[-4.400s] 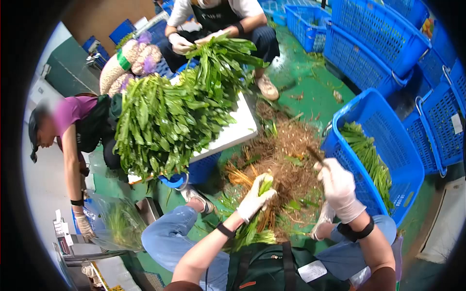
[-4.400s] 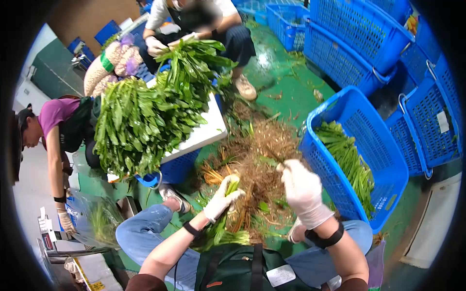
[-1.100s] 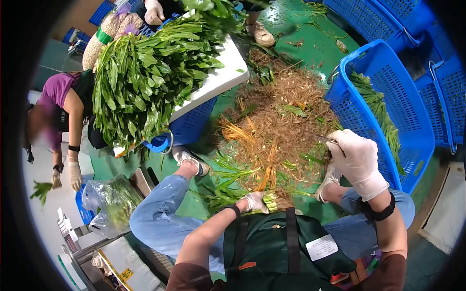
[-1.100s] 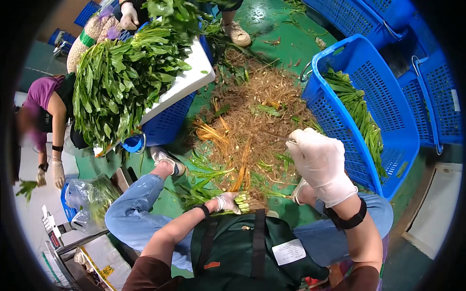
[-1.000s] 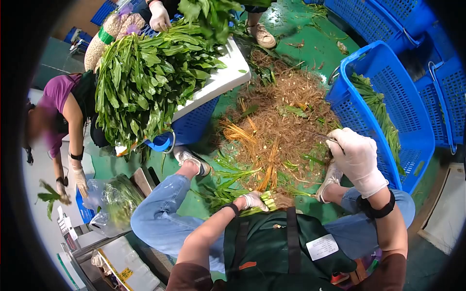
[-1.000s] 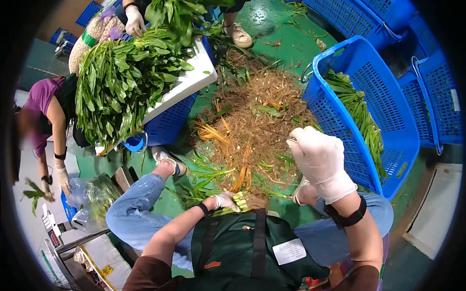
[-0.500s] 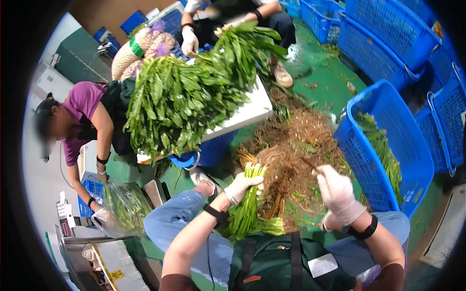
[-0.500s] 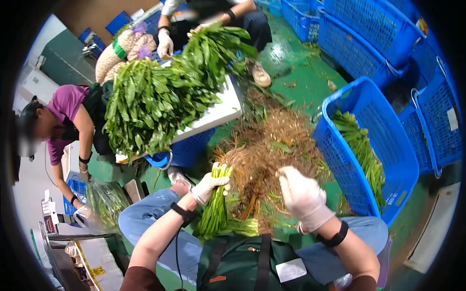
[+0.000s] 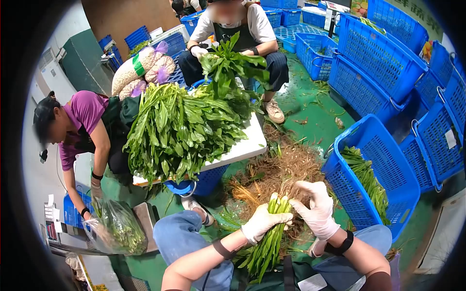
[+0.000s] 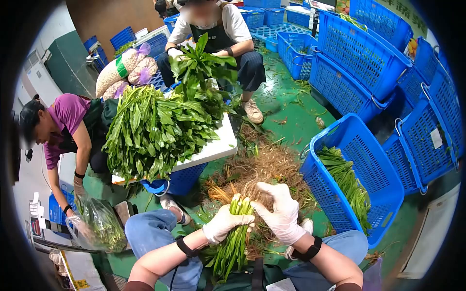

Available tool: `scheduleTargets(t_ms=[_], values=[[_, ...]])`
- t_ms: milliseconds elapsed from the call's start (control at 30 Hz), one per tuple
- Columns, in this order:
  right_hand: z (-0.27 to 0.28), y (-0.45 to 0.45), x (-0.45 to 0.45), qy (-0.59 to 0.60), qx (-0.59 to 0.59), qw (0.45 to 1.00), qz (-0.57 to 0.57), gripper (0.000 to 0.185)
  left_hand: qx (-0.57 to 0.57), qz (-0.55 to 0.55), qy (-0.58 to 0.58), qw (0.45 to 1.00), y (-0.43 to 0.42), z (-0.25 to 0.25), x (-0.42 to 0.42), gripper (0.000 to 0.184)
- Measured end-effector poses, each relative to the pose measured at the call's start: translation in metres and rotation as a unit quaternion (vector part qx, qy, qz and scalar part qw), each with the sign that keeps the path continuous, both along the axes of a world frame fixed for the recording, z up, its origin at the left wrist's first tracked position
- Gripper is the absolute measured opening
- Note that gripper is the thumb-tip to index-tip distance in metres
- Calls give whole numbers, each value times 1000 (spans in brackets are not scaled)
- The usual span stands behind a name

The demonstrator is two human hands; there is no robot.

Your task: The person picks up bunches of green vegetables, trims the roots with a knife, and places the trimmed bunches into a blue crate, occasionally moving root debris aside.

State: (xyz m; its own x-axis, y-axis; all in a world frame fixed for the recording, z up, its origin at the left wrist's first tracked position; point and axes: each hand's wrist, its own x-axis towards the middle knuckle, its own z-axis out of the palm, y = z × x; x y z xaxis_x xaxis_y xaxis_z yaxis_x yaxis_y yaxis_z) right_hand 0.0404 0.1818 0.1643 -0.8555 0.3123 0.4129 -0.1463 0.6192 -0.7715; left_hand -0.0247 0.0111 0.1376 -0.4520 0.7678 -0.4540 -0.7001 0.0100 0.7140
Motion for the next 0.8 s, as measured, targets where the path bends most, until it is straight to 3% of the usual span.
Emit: scheduleTargets(t_ms=[100,233,267,367,500,567,633,700,767,800], values=[[13,0,-4,-76,-1,997,10,32,-36,-4,50,998,-1,7,-4,23],[-10,9,-6,-36,-10,998,43,21,-42,-54,100,993,0,3,-10,26],[-10,5,-5,-74,-117,990,24,18,-26,-58,55,996,0,1,-10,27],[-25,13,-5,-150,-182,972,-9,18,-7,-68,-5,998,-2,-5,-11,29],[-23,14,-4,-74,-118,989,48,19,-11,-74,22,997,-2,-7,-10,27],[-13,12,0,-64,-142,986,56,19,7,-56,20,998,-2,-3,-9,27],[2,13,1,-66,-204,976,-32,20,21,-56,7,998,-4,-8,-12,30],[-4,18,0,46,-130,990,-36,18,54,-1,-108,993,-7,-8,-13,36],[4,22,8,7,73,997,14,17,79,3,-122,989,-9,-14,-16,41],[2,18,11,-5,87,996,32,17,89,1,-137,987,-8,-13,-16,41]])
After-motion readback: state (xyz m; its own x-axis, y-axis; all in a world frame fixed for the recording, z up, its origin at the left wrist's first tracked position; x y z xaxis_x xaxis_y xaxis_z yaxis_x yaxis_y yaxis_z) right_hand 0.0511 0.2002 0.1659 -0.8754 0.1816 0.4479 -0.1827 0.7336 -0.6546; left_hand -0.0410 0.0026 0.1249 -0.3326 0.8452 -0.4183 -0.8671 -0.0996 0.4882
